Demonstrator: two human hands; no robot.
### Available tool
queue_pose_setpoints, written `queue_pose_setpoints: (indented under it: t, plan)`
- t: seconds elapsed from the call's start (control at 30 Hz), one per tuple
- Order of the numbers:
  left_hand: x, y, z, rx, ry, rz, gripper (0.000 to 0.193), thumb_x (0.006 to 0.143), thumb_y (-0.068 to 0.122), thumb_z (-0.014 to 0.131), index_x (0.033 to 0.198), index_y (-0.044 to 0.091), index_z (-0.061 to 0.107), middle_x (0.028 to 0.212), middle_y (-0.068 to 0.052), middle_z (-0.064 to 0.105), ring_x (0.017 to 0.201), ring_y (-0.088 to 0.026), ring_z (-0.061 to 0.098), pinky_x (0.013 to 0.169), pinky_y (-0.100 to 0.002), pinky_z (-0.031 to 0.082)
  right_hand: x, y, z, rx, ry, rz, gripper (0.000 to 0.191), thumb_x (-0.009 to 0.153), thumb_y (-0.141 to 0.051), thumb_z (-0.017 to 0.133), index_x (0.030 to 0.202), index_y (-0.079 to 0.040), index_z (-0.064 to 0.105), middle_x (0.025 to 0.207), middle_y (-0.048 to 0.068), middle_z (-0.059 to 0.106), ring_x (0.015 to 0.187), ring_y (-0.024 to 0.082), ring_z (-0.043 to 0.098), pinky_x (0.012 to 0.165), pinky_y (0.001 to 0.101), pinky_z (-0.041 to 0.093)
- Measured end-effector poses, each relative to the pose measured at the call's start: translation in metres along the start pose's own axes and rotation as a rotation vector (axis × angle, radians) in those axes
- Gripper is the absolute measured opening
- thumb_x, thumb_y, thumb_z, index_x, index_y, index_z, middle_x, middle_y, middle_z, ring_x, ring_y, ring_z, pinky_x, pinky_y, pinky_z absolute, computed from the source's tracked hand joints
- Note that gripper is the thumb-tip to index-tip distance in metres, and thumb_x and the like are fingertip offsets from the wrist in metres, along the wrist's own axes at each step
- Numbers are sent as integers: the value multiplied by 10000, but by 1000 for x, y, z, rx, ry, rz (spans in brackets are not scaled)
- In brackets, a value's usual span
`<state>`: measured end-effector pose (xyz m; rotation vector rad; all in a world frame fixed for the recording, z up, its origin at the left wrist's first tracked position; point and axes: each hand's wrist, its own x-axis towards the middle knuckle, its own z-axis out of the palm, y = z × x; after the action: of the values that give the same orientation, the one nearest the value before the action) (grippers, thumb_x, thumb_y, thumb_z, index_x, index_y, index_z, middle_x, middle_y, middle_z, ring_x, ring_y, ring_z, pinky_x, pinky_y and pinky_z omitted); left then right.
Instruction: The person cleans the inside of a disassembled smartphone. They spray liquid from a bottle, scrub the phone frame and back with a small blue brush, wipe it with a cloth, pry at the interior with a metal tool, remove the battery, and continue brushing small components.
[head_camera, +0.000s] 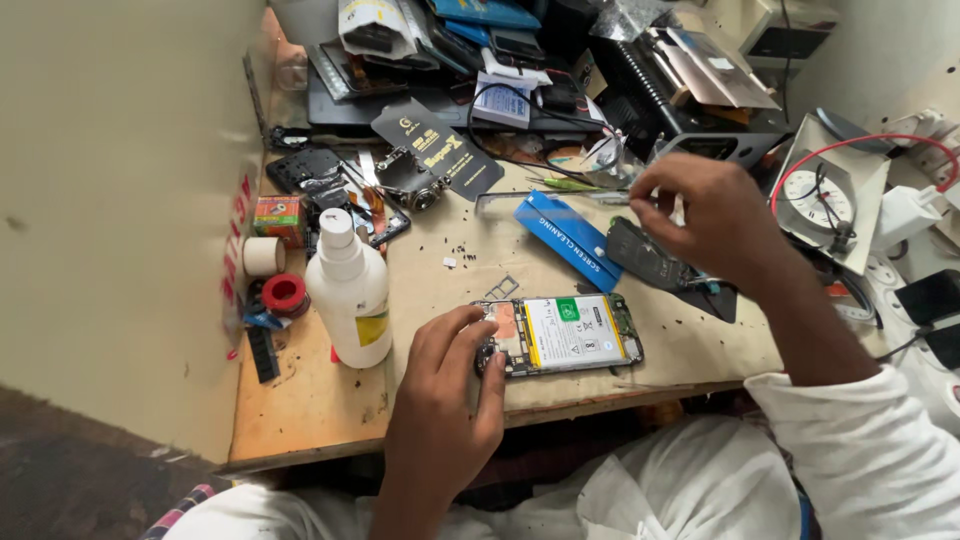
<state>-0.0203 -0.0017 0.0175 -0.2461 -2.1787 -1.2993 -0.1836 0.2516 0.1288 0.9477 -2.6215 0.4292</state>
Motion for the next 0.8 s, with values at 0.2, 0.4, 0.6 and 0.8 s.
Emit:
queue_pose_setpoints:
  t: [0.2,0.4,0.6,0.8]
  plan:
    - [19,20,-6,14,108,104,261,905,64,682,1158,1,657,1249,-160,642,1214,-351,601,1031,-440,486,13,-1,-28,31,39,-27,114,931,-99,745,1012,-21,723,896,96,723,764,164,734,672,302,579]
    - [51,30,-1,124,175,124,339,895,63,693,1215,-23,623,1305,-187,603,1238,-370,560,1061,-453,463,17,2,-17,155,105,-118,102,926,-36,736,1009,16,708,960,120,721,813,185,727,742,299,593]
    - [67,28,5,232,66,122,735,799,165,785,1418,-15,432,1476,-255,435,1399,-431,395,1157,-477,350,3,-8,-23,103,209,-215,85,929,-9,740,1001,8,698,1051,116,724,893,214,733,806,321,600]
    - [89,42,21,274,-122,172,1134,722,332,920,1547,17,208,1564,-310,288,1464,-466,246,1183,-518,220,-23,-34,-68,-69,273,-359,113,925,-26,773,1021,-14,715,1154,102,731,1081,272,728,922,363,586]
